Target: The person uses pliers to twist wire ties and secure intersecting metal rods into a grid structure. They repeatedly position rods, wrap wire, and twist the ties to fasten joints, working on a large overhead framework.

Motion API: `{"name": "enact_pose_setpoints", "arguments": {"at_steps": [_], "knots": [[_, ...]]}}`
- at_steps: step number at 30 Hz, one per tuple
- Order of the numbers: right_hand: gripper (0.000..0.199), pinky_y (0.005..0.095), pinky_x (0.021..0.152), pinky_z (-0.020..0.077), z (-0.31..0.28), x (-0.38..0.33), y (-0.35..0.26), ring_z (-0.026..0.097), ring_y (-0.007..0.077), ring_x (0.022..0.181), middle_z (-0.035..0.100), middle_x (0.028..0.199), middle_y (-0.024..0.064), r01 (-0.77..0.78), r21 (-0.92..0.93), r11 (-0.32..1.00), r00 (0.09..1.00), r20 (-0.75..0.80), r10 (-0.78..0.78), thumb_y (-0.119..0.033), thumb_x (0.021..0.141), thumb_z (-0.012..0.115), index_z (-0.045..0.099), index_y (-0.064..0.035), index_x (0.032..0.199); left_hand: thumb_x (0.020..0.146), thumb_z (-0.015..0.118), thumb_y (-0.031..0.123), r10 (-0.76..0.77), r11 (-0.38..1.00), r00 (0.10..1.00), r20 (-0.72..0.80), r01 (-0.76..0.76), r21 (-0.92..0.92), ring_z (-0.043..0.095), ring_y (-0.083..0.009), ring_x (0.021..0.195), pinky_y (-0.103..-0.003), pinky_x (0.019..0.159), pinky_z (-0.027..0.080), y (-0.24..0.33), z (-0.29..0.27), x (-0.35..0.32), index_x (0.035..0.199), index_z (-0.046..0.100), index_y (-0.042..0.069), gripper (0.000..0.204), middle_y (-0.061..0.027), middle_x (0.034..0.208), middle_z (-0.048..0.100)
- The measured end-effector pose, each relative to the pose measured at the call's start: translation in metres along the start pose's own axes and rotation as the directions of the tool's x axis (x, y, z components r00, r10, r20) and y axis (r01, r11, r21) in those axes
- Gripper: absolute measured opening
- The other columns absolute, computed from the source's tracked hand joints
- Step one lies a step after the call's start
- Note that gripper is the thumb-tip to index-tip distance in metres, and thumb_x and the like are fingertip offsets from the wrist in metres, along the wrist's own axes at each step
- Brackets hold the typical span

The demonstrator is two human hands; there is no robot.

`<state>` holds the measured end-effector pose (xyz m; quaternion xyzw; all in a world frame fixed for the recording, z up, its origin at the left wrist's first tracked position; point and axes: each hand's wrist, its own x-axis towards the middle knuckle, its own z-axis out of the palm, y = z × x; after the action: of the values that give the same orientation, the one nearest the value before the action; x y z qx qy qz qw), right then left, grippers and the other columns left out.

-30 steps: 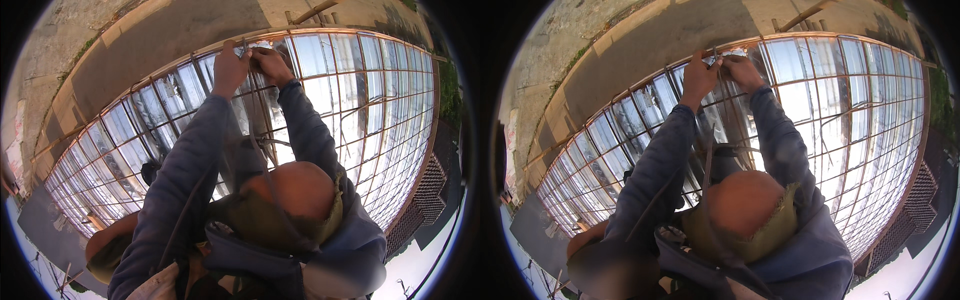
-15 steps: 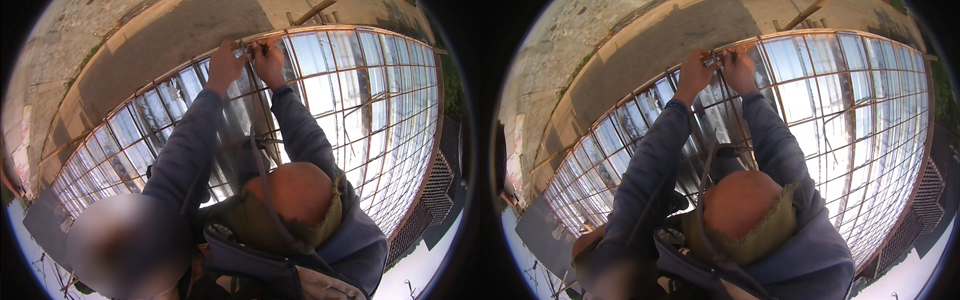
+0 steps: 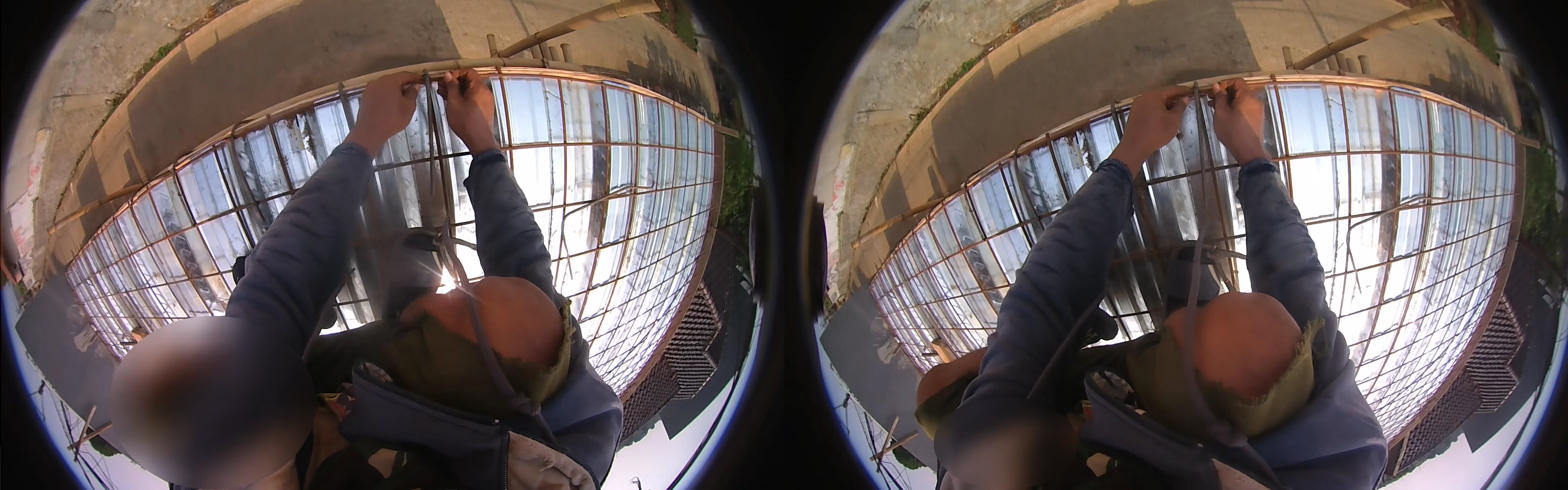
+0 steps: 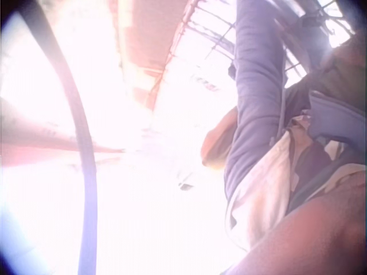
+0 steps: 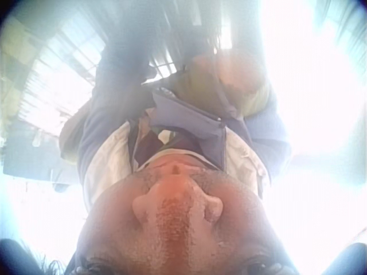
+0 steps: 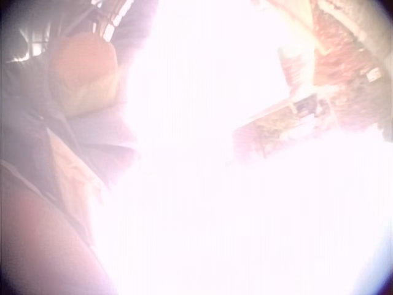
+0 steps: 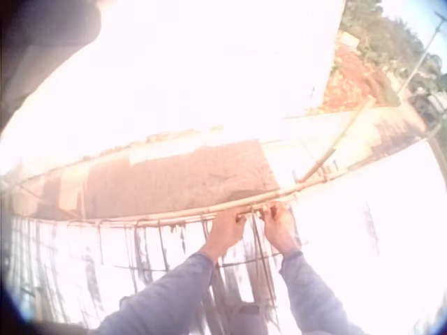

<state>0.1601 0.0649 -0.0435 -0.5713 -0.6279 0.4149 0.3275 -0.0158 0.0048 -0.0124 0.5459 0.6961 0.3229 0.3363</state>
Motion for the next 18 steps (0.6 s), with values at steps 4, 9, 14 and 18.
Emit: {"name": "enact_pose_setpoints", "arguments": {"at_steps": [4,9,14,18], "knots": [[0.020,0.0341,0.076,0.0609,-0.003,-0.009,-0.020,0.080,0.0202,0.084,0.081,0.093,0.0127,-0.083,0.110,0.990,0.996,0.052,0.078,-0.018,0.109,0.067,0.069,0.0020,0.105,0.101,0.070,0.019,0.025,0.999,0.995,-0.094,-0.022,0.032,0.077,-0.0322,0.082,-0.044,0.078,0.058,-0.007,0.006,-0.003,0.126,0.078,0.011,0.027,-0.0201,0.094,0.079],[0.019,0.0312,0.078,0.0653,0.016,-0.023,-0.005,0.079,0.0216,0.087,0.078,0.099,0.0163,-0.408,0.624,0.666,0.879,0.072,0.471,-0.012,0.109,0.068,0.064,0.0061,0.109,0.101,0.070,0.022,-0.013,0.999,0.994,-0.106,0.019,0.047,0.077,-0.0343,0.082,-0.043,0.079,0.059,0.001,0.009,-0.004,0.125,0.079,0.012,0.028,-0.0180,0.092,0.080],[0.012,0.0319,0.078,0.0657,0.030,-0.007,0.013,0.078,0.0233,0.086,0.076,0.102,0.0168,-0.318,0.831,0.456,0.856,0.046,0.515,-0.006,0.106,0.069,0.063,0.0042,0.111,0.097,0.076,0.034,-0.126,0.992,0.990,-0.065,0.125,-0.016,0.078,-0.0309,0.088,-0.042,0.080,0.059,0.015,0.008,0.000,0.124,0.080,0.011,0.036,-0.0153,0.098,0.081],[0.010,0.0376,0.093,0.0632,0.032,-0.017,0.009,0.074,0.0254,0.105,0.074,0.114,0.0165,-0.339,0.890,0.305,0.847,0.147,0.510,-0.001,0.105,0.067,0.062,0.0028,0.113,0.092,0.082,0.044,-0.216,0.975,0.976,-0.028,0.217,0.039,0.077,-0.0284,0.092,-0.041,0.083,0.058,0.019,0.005,-0.004,0.122,0.080,0.009,0.046,-0.0146,0.106,0.082]]}}
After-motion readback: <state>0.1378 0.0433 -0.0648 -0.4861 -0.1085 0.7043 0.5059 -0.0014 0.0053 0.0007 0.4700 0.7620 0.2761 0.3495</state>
